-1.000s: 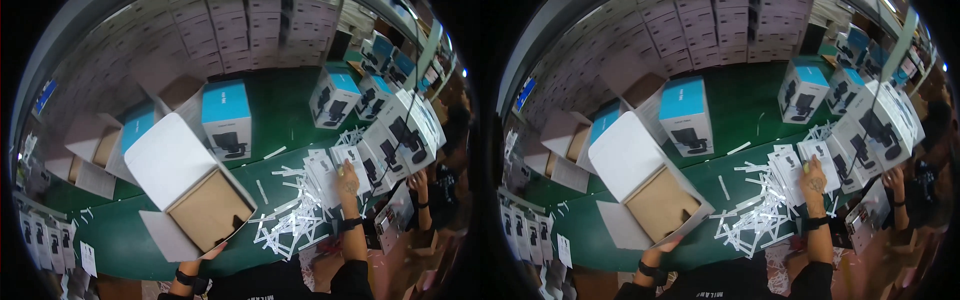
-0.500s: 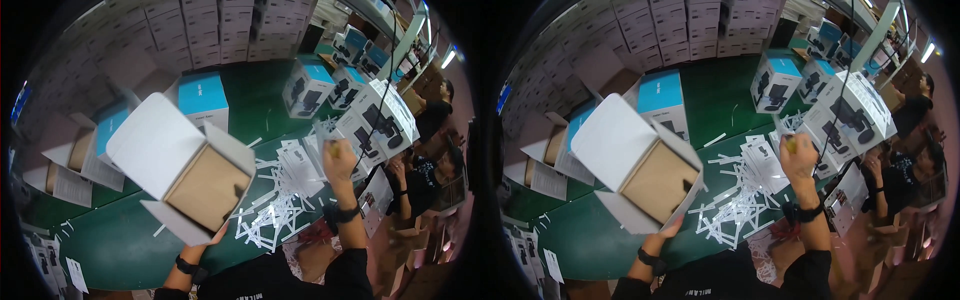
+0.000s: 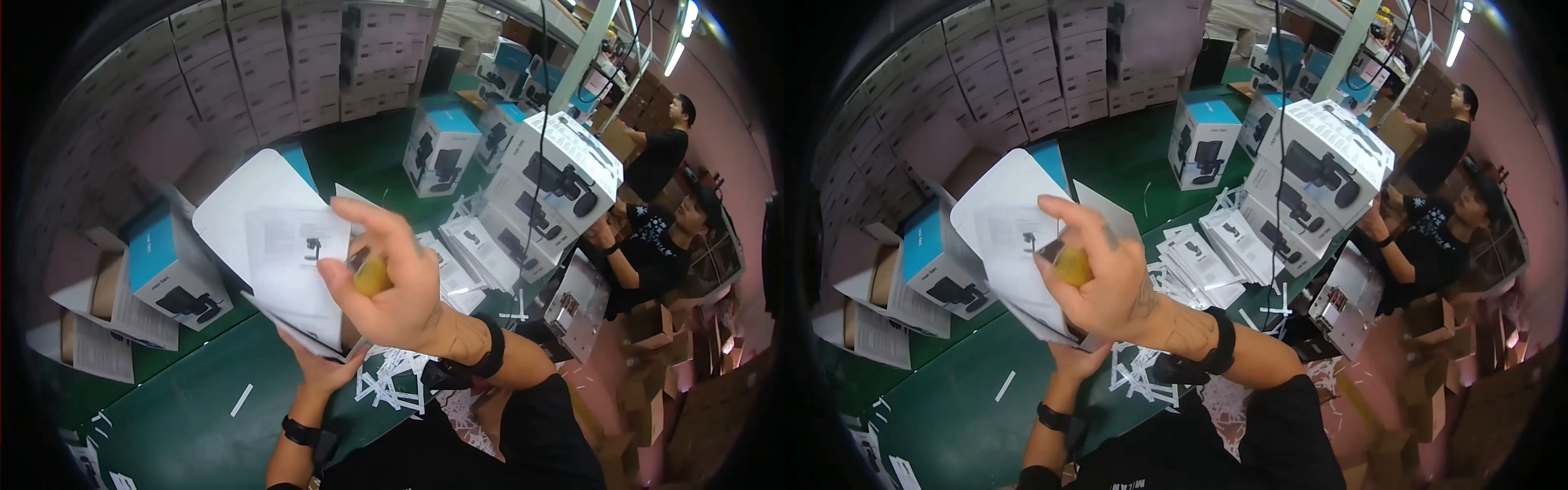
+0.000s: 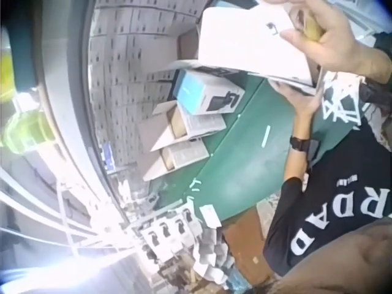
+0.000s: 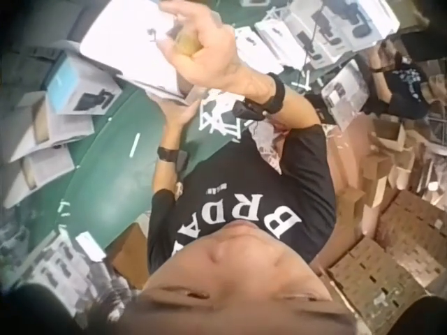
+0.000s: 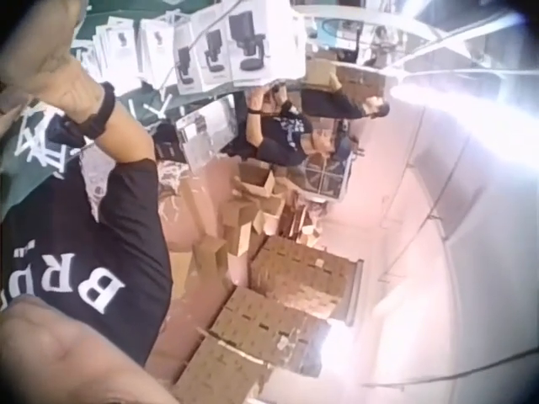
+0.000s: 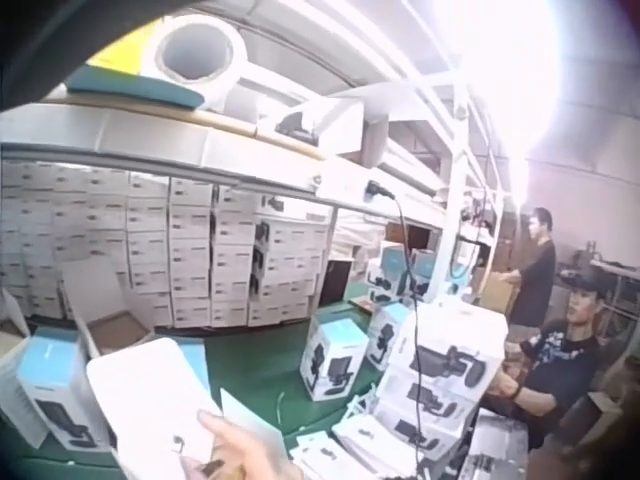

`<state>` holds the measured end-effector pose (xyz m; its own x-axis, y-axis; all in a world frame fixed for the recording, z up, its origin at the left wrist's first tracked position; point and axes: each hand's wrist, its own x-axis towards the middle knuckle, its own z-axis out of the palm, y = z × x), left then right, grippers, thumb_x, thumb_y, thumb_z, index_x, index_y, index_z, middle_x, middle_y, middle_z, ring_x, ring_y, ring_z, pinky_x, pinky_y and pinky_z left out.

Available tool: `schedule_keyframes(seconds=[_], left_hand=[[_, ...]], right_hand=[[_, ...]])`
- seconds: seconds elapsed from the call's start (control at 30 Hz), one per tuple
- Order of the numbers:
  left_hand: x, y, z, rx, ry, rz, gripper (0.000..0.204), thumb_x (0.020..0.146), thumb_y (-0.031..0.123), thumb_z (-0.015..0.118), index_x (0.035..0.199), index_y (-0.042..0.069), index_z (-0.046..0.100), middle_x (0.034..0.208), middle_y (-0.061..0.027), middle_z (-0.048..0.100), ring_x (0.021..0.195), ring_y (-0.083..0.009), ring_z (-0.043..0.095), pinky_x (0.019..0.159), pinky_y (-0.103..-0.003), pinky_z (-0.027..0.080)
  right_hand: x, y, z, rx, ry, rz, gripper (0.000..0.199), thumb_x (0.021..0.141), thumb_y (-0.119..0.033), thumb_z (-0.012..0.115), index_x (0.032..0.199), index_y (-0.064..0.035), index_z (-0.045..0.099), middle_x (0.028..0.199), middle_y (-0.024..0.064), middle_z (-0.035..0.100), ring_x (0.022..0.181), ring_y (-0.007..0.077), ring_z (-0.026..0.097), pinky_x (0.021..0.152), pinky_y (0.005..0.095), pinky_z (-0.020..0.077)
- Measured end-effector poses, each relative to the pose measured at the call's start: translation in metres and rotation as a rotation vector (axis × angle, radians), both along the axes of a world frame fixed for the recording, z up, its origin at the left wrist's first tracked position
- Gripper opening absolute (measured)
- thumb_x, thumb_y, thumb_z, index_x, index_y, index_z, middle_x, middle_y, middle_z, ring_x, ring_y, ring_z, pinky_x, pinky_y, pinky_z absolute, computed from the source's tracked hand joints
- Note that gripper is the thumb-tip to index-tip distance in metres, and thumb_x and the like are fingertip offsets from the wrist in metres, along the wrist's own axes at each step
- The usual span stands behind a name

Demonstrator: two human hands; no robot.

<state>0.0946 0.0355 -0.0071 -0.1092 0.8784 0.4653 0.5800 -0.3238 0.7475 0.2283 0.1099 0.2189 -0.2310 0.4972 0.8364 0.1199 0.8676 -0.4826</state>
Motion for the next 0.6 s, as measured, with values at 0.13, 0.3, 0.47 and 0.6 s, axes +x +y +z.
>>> schedule_keyframes(seconds=[0.13,0.3,0.47,0.6], left_hand=[[0.000,0.006,0.000,0.060,-0.231,0.041,0.132,0.058,0.026,0.091,0.148,-0.001,-0.002,0.148,-0.0225,0.014,0.136,-0.0357,0.030,0.108,-0.046,0.032],[-0.003,0.016,-0.005,0.055,0.003,0.063,0.135,0.056,0.038,0.091,0.152,0.007,0.002,0.151,-0.0283,0.010,0.141,-0.0425,0.019,0.113,-0.048,0.025],[-0.033,0.008,0.029,-0.035,-0.060,-0.076,0.121,0.059,0.031,0.089,0.152,0.007,0.016,0.154,-0.0299,0.018,0.142,-0.0447,0.022,0.113,-0.049,0.026],[-0.059,-0.011,0.083,-0.076,0.108,-0.161,0.106,0.061,0.027,0.086,0.148,0.001,0.030,0.151,-0.0295,0.028,0.140,-0.0454,0.029,0.113,-0.049,0.027]], right_hand=[[-0.003,-0.001,0.015,-0.225,-0.002,0.168,0.050,0.080,-0.005,0.072,0.125,-0.0014,0.051,0.079,0.0098,0.065,0.061,0.0158,0.062,0.056,0.0285,0.0479],[0.022,0.023,-0.021,-0.027,-0.598,0.019,0.026,0.076,-0.016,0.078,0.096,-0.0080,0.063,0.067,0.0113,0.061,0.059,0.0304,0.062,0.053,0.0374,0.0482],[0.046,0.024,-0.023,0.143,-0.187,0.101,0.018,0.079,-0.010,0.076,0.085,-0.0048,0.060,0.066,0.0081,0.062,0.055,0.0170,0.061,0.048,0.0278,0.0444],[0.073,0.045,-0.055,-0.630,0.392,-0.169,0.017,0.083,-0.009,0.075,0.080,-0.0036,0.058,0.068,-0.0038,0.055,0.056,0.0038,0.044,0.050,0.0204,0.0374]])
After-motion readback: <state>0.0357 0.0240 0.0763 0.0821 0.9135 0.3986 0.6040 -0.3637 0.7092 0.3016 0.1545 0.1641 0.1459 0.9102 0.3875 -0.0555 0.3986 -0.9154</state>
